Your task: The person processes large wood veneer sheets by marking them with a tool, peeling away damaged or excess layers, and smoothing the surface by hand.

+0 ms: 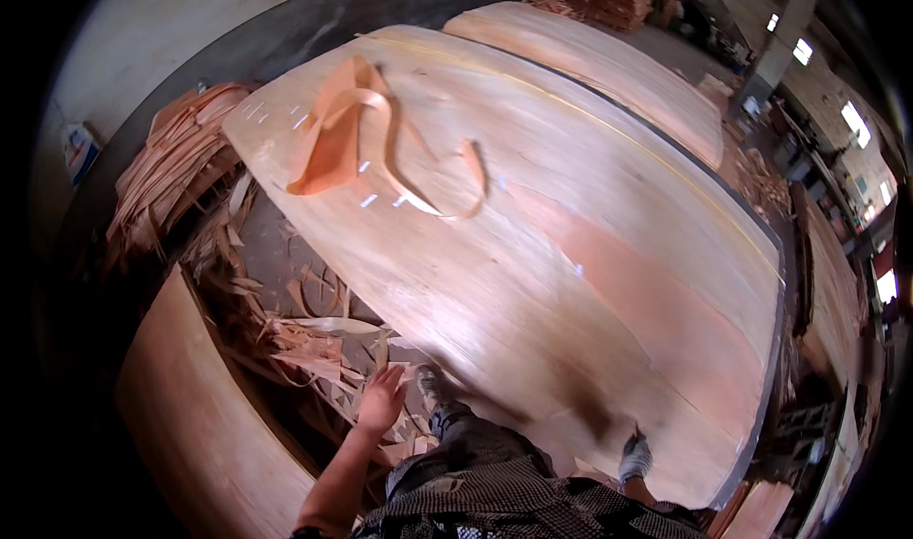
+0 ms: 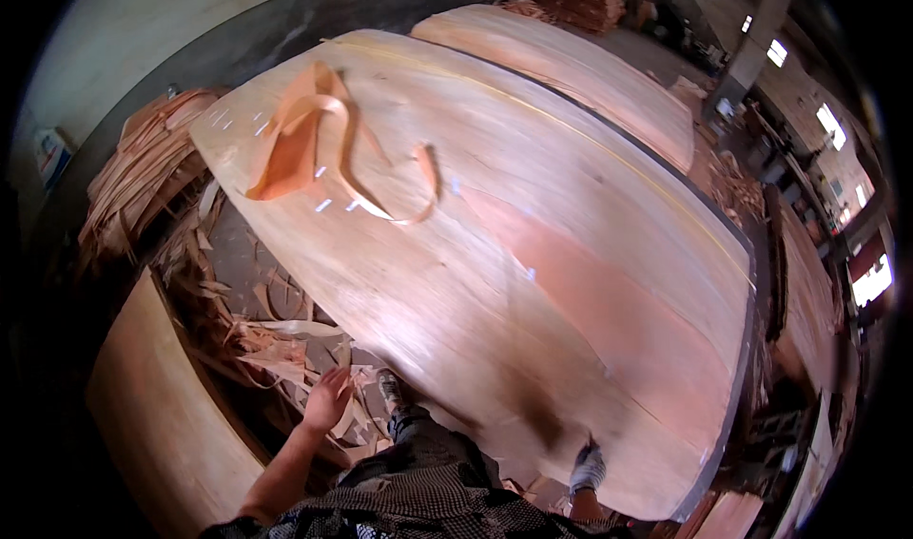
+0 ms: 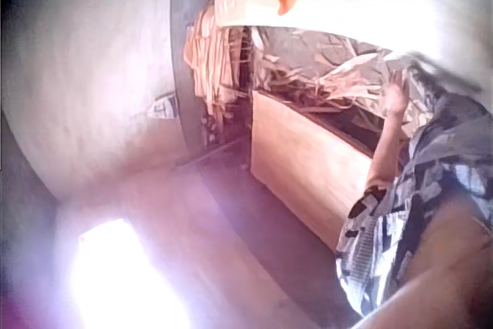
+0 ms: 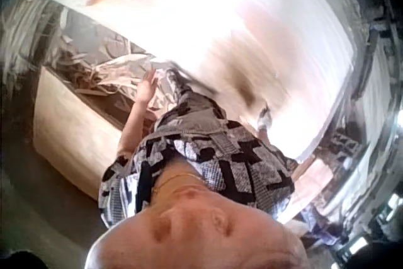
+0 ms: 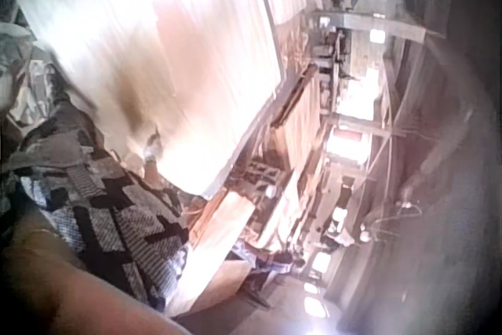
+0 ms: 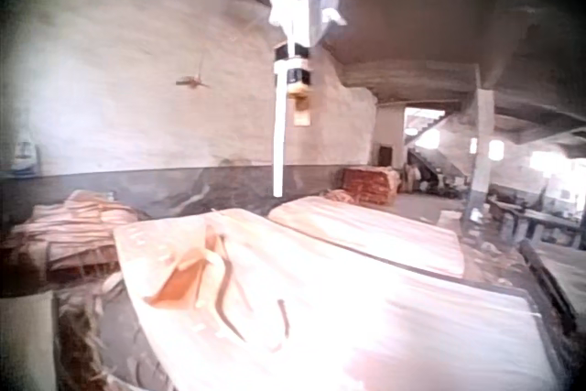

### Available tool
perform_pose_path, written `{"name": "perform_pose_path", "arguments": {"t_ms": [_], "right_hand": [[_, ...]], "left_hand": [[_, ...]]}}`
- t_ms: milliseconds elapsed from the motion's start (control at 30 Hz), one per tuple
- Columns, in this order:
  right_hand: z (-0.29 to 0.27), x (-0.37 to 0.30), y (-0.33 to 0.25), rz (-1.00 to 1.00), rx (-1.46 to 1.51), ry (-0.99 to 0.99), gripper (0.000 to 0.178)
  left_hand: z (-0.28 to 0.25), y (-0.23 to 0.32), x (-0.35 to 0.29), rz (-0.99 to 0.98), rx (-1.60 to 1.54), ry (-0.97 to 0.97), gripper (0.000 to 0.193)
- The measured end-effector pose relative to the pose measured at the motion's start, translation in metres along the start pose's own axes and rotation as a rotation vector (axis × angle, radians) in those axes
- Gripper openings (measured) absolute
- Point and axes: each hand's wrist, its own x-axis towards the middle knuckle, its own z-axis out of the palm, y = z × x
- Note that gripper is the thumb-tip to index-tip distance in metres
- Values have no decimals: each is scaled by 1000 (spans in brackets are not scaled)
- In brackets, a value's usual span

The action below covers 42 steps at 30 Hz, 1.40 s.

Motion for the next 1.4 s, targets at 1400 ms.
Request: {"name": "perform_pose_path", "arguments": {"t_ms": [1400], "right_hand": [[103,4,-908,33,1092,-668,15]], "left_hand": [[-263,-365,633,762,369,-319,14]]}}
